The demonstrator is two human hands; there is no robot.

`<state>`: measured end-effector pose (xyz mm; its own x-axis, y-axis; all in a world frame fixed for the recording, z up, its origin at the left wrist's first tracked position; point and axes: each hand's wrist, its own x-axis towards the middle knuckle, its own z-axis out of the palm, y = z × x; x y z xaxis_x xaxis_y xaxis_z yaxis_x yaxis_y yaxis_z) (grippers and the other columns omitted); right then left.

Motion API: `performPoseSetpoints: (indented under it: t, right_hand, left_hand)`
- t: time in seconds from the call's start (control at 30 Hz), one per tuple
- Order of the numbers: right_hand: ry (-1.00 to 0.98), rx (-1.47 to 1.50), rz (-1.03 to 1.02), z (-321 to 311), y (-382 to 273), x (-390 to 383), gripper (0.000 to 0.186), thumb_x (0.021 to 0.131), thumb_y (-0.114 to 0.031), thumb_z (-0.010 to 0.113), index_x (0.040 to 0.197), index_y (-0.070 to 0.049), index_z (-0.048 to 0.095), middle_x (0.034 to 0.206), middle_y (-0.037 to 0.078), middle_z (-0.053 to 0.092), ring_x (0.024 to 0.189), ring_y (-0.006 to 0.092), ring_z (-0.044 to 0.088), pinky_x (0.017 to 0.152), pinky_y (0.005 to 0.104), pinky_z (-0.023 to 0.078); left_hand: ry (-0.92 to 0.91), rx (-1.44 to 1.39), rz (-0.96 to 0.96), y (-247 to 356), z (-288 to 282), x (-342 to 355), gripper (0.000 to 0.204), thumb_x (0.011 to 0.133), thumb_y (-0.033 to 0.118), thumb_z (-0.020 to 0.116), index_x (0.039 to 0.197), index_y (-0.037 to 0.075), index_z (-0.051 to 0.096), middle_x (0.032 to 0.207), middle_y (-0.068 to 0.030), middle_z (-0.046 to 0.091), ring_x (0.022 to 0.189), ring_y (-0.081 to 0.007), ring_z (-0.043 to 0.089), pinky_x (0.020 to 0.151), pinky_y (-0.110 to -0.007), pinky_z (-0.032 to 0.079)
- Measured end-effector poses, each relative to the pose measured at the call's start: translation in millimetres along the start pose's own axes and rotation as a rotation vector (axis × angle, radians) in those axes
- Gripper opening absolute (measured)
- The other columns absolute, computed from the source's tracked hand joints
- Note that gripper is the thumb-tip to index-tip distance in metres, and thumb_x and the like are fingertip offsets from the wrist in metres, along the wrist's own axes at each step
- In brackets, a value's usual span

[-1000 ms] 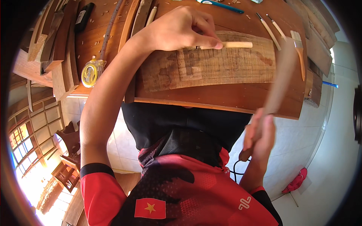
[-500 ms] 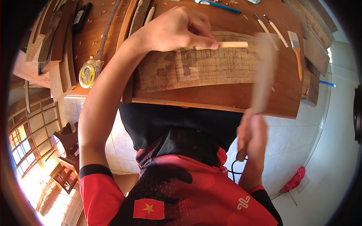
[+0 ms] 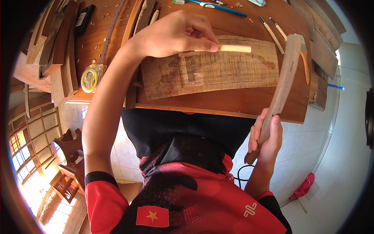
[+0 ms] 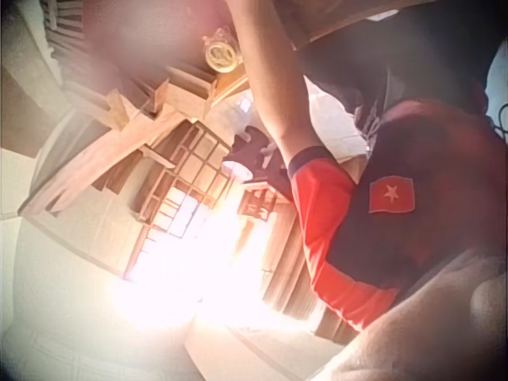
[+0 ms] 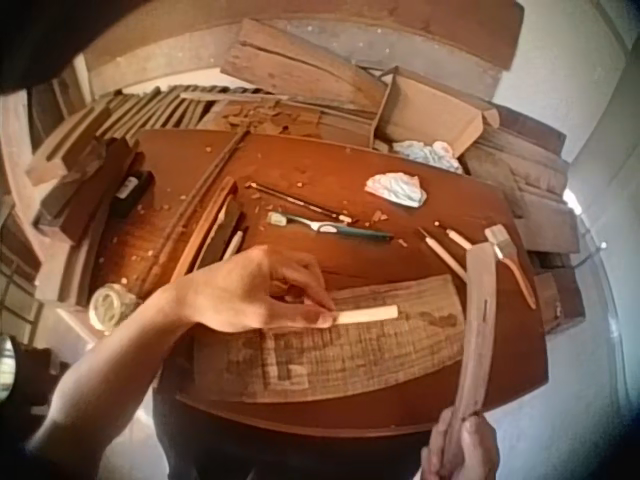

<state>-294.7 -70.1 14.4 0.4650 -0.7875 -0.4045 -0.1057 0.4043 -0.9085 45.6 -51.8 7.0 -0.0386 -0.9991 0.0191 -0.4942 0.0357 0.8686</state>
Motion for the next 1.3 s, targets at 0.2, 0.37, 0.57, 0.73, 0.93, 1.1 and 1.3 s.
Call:
performPoseSetpoints:
  t: [0.2, 0.37, 0.57, 0.73, 0.93, 1.1, 1.3]
  right_hand:
    - [-0.097, -0.096, -0.081, 11, -11, 8, 0.040, 0.109, -0.039, 0.038, 0.106, -0.001, 0.050, 0.060, 0.005, 0.049, 0.037, 0.0102, 0.041, 0.035, 0.0244, 0.036]
    - [-0.131, -0.160, -0.157, 19, -25, 24, 0.040, 0.109, -0.040, 0.039, 0.106, -0.002, 0.051, 0.060, 0.004, 0.050, 0.038, 0.0091, 0.042, 0.036, 0.0234, 0.035]
    - [-0.140, -0.275, -0.217, 22, -35, 34, 0.048, 0.110, -0.045, 0.034, 0.110, 0.000, 0.050, 0.062, 0.004, 0.046, 0.038, 0.0104, 0.040, 0.034, 0.0249, 0.036]
    - [-0.097, -0.227, -0.215, 22, -35, 33, 0.041, 0.110, -0.040, 0.037, 0.104, -0.002, 0.052, 0.060, 0.004, 0.050, 0.038, 0.0090, 0.041, 0.037, 0.0234, 0.034]
    - [-0.124, -0.234, -0.212, 19, -28, 37, 0.042, 0.110, -0.040, 0.038, 0.104, -0.001, 0.052, 0.060, 0.004, 0.050, 0.038, 0.0090, 0.041, 0.037, 0.0234, 0.033]
    - [-0.177, -0.295, -0.217, 12, -25, 39, 0.046, 0.111, -0.044, 0.034, 0.110, 0.000, 0.049, 0.062, 0.005, 0.048, 0.038, 0.0103, 0.041, 0.035, 0.0248, 0.037]
    - [-0.134, -0.245, -0.208, 11, -23, 39, 0.043, 0.110, -0.042, 0.038, 0.104, -0.002, 0.053, 0.059, 0.003, 0.049, 0.038, 0.0085, 0.041, 0.037, 0.0231, 0.033]
  left_hand:
    - [0.179, -0.103, 0.080, -6, -16, -20, 0.036, 0.110, 0.028, 0.046, 0.116, -0.003, 0.064, 0.093, -0.0085, 0.069, 0.087, -0.0152, 0.060, 0.086, -0.029, 0.047]
    - [0.243, 0.104, -0.152, 15, -8, -35, 0.039, 0.108, 0.036, 0.050, 0.114, -0.002, 0.061, 0.086, -0.0095, 0.063, 0.083, -0.0184, 0.058, 0.081, -0.034, 0.049]
    - [0.161, 0.332, 0.079, 14, -2, -34, 0.022, 0.080, 0.013, 0.079, 0.094, 0.004, 0.065, 0.085, -0.0076, 0.063, 0.082, -0.0260, 0.058, 0.079, -0.038, 0.048]
    - [0.198, 0.488, 0.149, 15, 1, -35, 0.020, 0.077, 0.010, 0.076, 0.093, 0.005, 0.065, 0.087, -0.0094, 0.065, 0.088, -0.0314, 0.060, 0.085, -0.040, 0.047]
    - [0.121, 0.624, 0.221, 22, 4, -31, 0.024, 0.082, 0.011, 0.073, 0.102, 0.003, 0.062, 0.084, -0.0130, 0.060, 0.086, -0.0353, 0.059, 0.083, -0.045, 0.045]
    - [0.192, 0.600, 0.290, 16, -2, -42, 0.020, 0.087, 0.006, 0.069, 0.102, -0.001, 0.057, 0.084, -0.0152, 0.059, 0.083, -0.0334, 0.060, 0.082, -0.045, 0.046]
    - [0.512, 0.276, 0.000, -12, -48, -81, 0.014, 0.102, 0.014, 0.060, 0.102, 0.000, 0.058, 0.080, -0.0107, 0.063, 0.073, -0.0187, 0.060, 0.070, -0.036, 0.047]
